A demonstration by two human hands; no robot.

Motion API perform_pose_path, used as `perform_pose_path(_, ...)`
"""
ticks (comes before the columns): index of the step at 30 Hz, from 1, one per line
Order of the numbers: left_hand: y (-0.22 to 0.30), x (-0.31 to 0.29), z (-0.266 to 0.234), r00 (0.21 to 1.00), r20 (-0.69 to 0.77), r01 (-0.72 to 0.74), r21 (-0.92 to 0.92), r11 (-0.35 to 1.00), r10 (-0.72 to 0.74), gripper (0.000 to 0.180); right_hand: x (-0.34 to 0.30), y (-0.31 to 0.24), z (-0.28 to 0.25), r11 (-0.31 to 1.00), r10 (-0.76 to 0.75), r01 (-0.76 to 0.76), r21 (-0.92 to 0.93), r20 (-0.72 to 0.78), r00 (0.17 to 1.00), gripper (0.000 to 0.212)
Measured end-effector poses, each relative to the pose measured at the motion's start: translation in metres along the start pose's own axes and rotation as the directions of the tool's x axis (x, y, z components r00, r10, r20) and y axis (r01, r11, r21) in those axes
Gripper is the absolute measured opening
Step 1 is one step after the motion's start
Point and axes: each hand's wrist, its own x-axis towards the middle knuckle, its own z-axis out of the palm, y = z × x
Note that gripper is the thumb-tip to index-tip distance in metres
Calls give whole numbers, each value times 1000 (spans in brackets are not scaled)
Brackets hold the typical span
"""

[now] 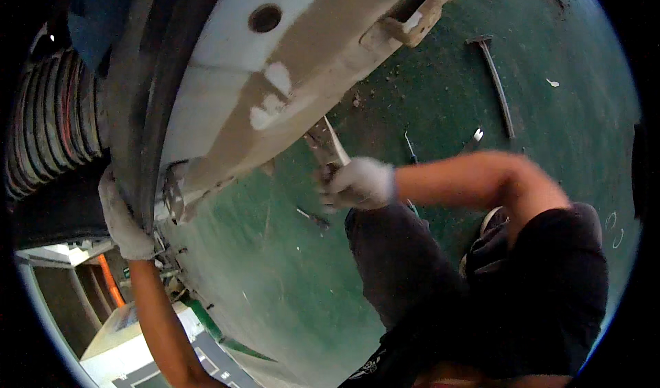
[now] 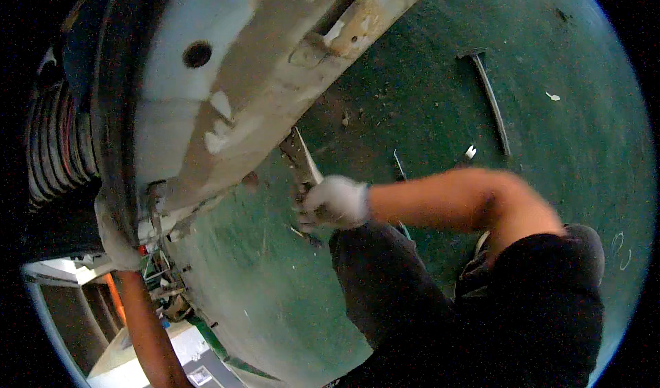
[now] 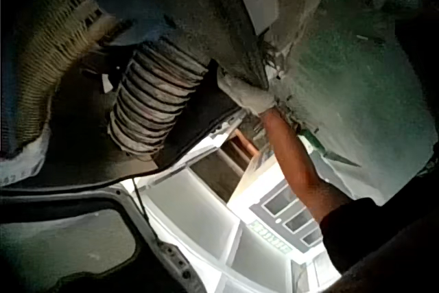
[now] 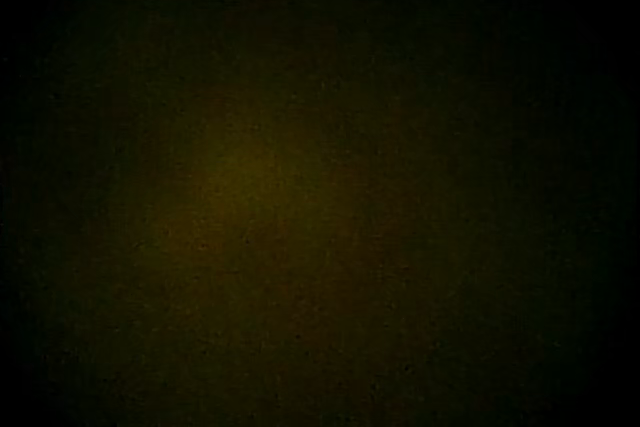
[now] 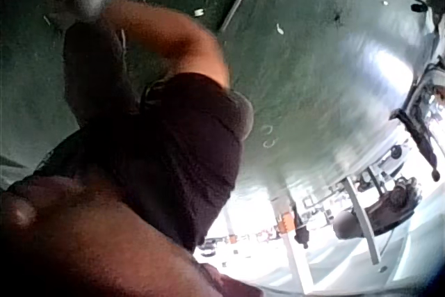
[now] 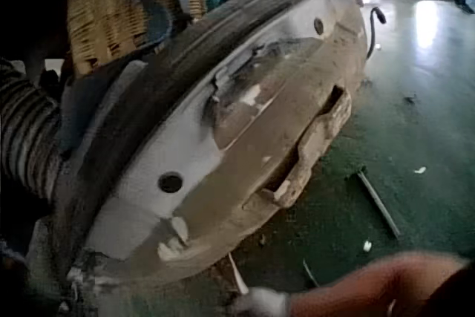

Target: The person kneels under a vehicle and uses a hammer and pry bar to remove a metal panel from the undercarriage. They repeatedly strike the panel and pry at its edges to detach it from the vehicle frame.

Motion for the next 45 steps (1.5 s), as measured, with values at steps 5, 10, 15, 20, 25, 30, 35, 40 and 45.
perform_pose_path(5, 5, -9, 5, 881, 140, 400, -732, 551, -452, 50, -25, -112, -10, 831, 557, -526, -182, 282, 781, 33)
perform_pose_path(10, 9, 4, 11, 953, 83, 279, -613, 739, -291, 57, 55, 38, -23, 696, -385, 266, -667, -35, 922, 47)
perform_pose_path(15, 18, 21, 7, 996, -15, -86, -173, 981, 85, 53, 83, 35, -8, 604, -557, 449, -659, 54, 829, 37)
perform_pose_path(20, 3, -8, -8, 993, -19, 107, -329, 938, -120, 47, -25, -85, 0, 876, 457, -418, -240, 138, 879, 23)
perform_pose_path(25, 14, 4, 2, 983, -28, 147, -487, 861, -184, 41, -3, -47, -45, 799, 101, 36, -600, 194, 976, 34)
perform_pose_path(30, 13, 20, 15, 965, -153, -233, -125, 964, 213, 32, 126, 46, -14, 674, -675, 616, -408, 1, 738, 44)
perform_pose_path(35, 3, 1, 12, 977, -101, -198, -87, 976, 189, 33, 61, 33, -28, 588, -482, 484, -648, 200, 853, 38)
perform_pose_path(40, 3, -13, 9, 982, 0, 157, -539, 827, -187, 47, -34, -121, 12, 790, 599, -583, -189, 42, 799, 26)
perform_pose_path(45, 20, 9, 0, 994, -87, 34, -313, 949, -64, 44, -1, -19, -41, 781, -96, 91, -618, 26, 995, 37)
